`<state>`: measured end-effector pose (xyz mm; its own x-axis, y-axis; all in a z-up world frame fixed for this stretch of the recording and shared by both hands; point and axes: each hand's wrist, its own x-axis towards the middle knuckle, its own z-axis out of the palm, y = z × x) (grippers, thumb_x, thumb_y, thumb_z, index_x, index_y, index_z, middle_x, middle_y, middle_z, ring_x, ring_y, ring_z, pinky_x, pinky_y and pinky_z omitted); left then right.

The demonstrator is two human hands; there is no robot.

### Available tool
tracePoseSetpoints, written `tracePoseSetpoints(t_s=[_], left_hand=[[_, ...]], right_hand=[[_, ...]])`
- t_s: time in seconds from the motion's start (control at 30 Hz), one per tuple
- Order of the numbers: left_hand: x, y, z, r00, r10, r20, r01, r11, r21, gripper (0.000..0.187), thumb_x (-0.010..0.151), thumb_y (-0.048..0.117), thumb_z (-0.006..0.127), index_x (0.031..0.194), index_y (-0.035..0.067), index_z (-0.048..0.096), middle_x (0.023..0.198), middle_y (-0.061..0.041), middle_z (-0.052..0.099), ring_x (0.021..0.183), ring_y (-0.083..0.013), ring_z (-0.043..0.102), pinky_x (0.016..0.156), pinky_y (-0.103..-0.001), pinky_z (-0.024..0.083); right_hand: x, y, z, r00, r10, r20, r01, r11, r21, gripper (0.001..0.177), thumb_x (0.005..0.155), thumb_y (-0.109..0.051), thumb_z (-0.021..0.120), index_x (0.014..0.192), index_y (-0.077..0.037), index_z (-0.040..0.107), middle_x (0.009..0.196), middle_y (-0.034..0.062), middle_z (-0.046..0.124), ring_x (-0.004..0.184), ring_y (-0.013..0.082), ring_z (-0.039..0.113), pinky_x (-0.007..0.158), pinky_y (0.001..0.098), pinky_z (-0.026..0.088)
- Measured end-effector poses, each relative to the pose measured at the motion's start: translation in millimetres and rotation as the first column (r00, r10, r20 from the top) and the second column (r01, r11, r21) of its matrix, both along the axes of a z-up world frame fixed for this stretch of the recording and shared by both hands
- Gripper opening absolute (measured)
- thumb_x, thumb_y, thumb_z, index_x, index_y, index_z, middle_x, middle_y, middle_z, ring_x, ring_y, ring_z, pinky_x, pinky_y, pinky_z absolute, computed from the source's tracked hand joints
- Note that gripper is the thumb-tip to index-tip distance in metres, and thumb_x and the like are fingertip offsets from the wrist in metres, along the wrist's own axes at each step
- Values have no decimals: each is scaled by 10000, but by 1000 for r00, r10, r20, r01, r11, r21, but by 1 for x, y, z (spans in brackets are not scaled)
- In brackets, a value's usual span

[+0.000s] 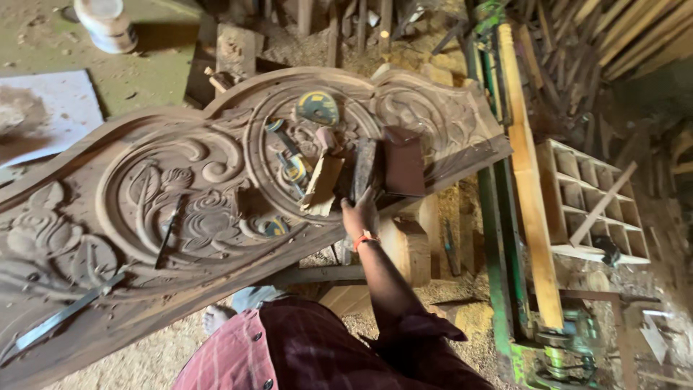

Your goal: The person carves a floral design into a wooden panel using a chisel and mallet. They repeatedly strike the chisel to shape the wood, then smooth the surface with sandpaper and a sanding block.

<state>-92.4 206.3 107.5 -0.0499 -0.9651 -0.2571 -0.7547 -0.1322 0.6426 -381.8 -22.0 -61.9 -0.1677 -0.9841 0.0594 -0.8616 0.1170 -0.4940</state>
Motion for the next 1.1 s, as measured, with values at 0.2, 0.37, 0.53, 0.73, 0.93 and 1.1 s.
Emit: tracePoseSetpoints(t_s=[0.2,0.37,0.53,0.73,0.93,1.1], left_hand=[[0,-7,3,999,5,48,-5,1000,-5,193,994,306,661,1066,142,731,1004,-118,778,821,-279,769,715,-410,608],[7,7,0,997,44,58,-44,999,3,212,1001,322,656,1075,136,725,996,-125,774,822,-287,765,714,-416,607],[11,0,-4,996,58,62,-59,998,8,231,1008,338,650,1084,130,718,987,-132,770,824,-294,762,712,-421,606],[20,6,-11,994,78,75,-80,996,30,256,1016,357,643,1095,123,711,978,-141,765,826,-303,758,711,-428,605],[19,4,-18,992,82,92,-85,996,32,280,1025,376,637,1106,116,703,968,-150,759,828,-312,753,709,-435,604],[15,-18,-14,990,88,106,-92,995,34,301,1032,392,631,1115,111,696,960,-158,755,829,-320,750,708,-441,603]], right_hand=[[-3,0,-2,1000,-6,-1,6,1000,-23,871,854,-340,738,1507,47,311,1404,334,539,1256,476,564,1057,489,458],[-8,-8,-22,999,53,-9,-53,995,-81,898,854,-328,747,1513,69,284,1496,339,450,1342,469,491,1110,468,408],[-15,-14,-35,998,42,41,-40,998,-54,914,854,-292,744,1530,81,254,1517,350,411,1380,465,453,1157,458,366],[-12,-12,-35,997,47,58,-42,995,-88,905,858,-285,744,1534,84,270,1480,362,450,1358,485,483,1161,470,387],[-9,-7,-18,999,46,4,-45,996,-73,902,851,-302,755,1506,92,277,1451,368,465,1311,500,504,1104,491,402],[-26,-11,-36,1000,14,28,-12,998,-63,899,841,-313,750,1522,78,313,1500,340,453,1380,463,471,1159,461,383]])
